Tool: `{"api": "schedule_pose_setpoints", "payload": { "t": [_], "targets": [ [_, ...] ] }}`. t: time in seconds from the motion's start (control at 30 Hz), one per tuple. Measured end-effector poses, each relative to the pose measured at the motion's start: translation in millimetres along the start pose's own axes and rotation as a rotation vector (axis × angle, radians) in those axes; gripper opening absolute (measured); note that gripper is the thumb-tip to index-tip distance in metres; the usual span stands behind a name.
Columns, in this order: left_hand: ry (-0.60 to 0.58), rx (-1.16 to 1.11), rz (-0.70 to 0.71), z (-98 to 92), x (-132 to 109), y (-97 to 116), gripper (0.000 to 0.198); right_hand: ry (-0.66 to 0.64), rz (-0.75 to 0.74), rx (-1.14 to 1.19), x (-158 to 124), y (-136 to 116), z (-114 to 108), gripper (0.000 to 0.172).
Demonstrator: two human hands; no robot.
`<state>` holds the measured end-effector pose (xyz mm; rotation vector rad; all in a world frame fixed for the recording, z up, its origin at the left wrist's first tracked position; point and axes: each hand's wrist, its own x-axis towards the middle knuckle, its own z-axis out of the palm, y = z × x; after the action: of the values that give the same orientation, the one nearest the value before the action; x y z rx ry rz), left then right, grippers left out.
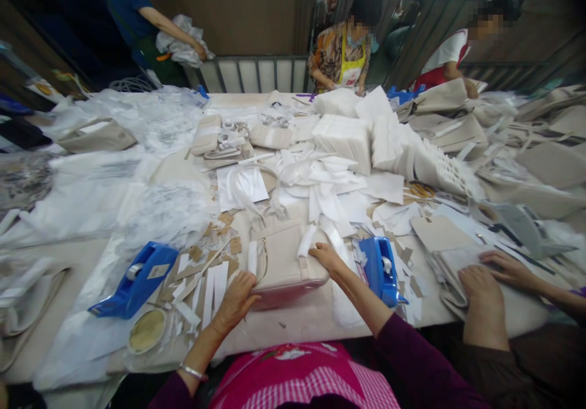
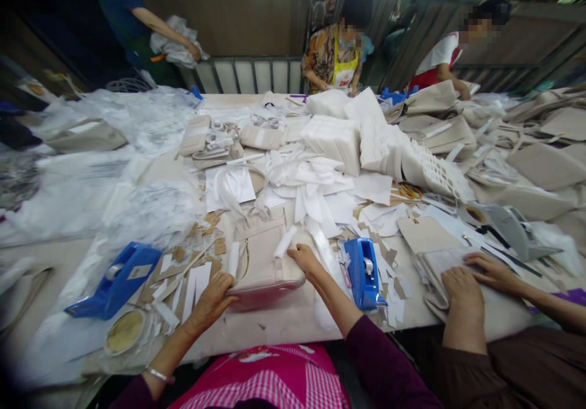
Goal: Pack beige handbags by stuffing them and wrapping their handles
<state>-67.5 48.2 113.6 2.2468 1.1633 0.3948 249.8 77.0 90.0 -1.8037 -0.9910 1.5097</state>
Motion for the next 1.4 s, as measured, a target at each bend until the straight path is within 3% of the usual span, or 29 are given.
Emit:
{"api": "schedule_pose_setpoints", "payload": {
  "t": [0.1, 0.17, 0.27, 0.4, 0.5, 0.57, 0.63, 0.77, 0.83, 0.97, 1.03, 1.1, 1.17, 1.2, 1.27, 1.3, 1.4],
  "targets": [
    [-0.050, 0.074, 0.008, 5.2, 4, 9, 0.015, 0.200, 0.065, -0.132, -3, 19, -4, 0.014],
    [-0.115, 0.141, -0.014, 5.5, 11, 18, 0.012, 0.269, 0.125, -0.213, -6, 35, -5, 0.018],
    [-0.248, 0.196, -0.051, -1.3, 30, 31, 0.015, 0.295, 0.168, -0.292, -7, 56, -5, 0.021],
    [-0.377, 0.200, -0.075, -7.0, 74, 40, 0.043, 0.303, 0.120, -0.348, 0, 69, -7, 0.020],
    [-0.438, 0.188, -0.020, 8.5, 112, 38, 0.041, 0.302, 0.037, -0.370, 4, 70, -13, 0.020],
    [-0.557, 0.207, -0.052, 26.0, 128, 34, 0.056, 0.301, -0.031, -0.385, 2, 68, -20, 0.019],
    [-0.641, 0.230, -0.117, 43.0, 134, 28, 0.068, 0.319, -0.109, -0.407, -4, 62, -28, 0.017],
    [-0.655, 0.240, -0.158, 59.5, 134, 19, 0.069, 0.390, -0.335, -0.451, -24, 33, -34, 0.027],
    [-0.662, 0.251, -0.160, 58.9, 134, 18, 0.068, 0.317, -0.479, -0.508, -37, 17, -26, 0.027],
    [-0.676, 0.296, -0.177, 50.4, 135, 24, 0.066, -0.022, -0.700, -0.913, -58, -2, 2, 0.021],
    [-0.670, 0.327, -0.183, 46.5, 134, 28, 0.067, -0.114, -0.688, -1.037, -61, -4, 8, 0.026],
    [-0.649, 0.352, -0.187, 44.5, 133, 29, 0.067, -0.128, -0.672, -0.975, -58, -4, 5, 0.025],
    [-0.634, 0.354, -0.210, 43.6, 133, 29, 0.066, -0.010, -0.659, -0.832, -51, -2, -3, 0.021],
    [-0.630, 0.345, -0.212, 43.0, 134, 29, 0.067, 0.090, -0.632, -0.768, -46, 0, -7, 0.028],
    [-0.637, 0.316, -0.224, 40.1, 138, 33, 0.070, 0.248, -0.495, -0.685, -36, 5, -11, 0.053],
    [-0.648, 0.301, -0.237, 37.9, 140, 37, 0.072, 0.267, -0.404, -0.657, -32, 8, -12, 0.058],
    [-0.660, 0.293, -0.287, 32.1, 144, 54, 0.075, 0.247, -0.166, -0.597, -23, 12, -9, 0.053]
  ]
}}
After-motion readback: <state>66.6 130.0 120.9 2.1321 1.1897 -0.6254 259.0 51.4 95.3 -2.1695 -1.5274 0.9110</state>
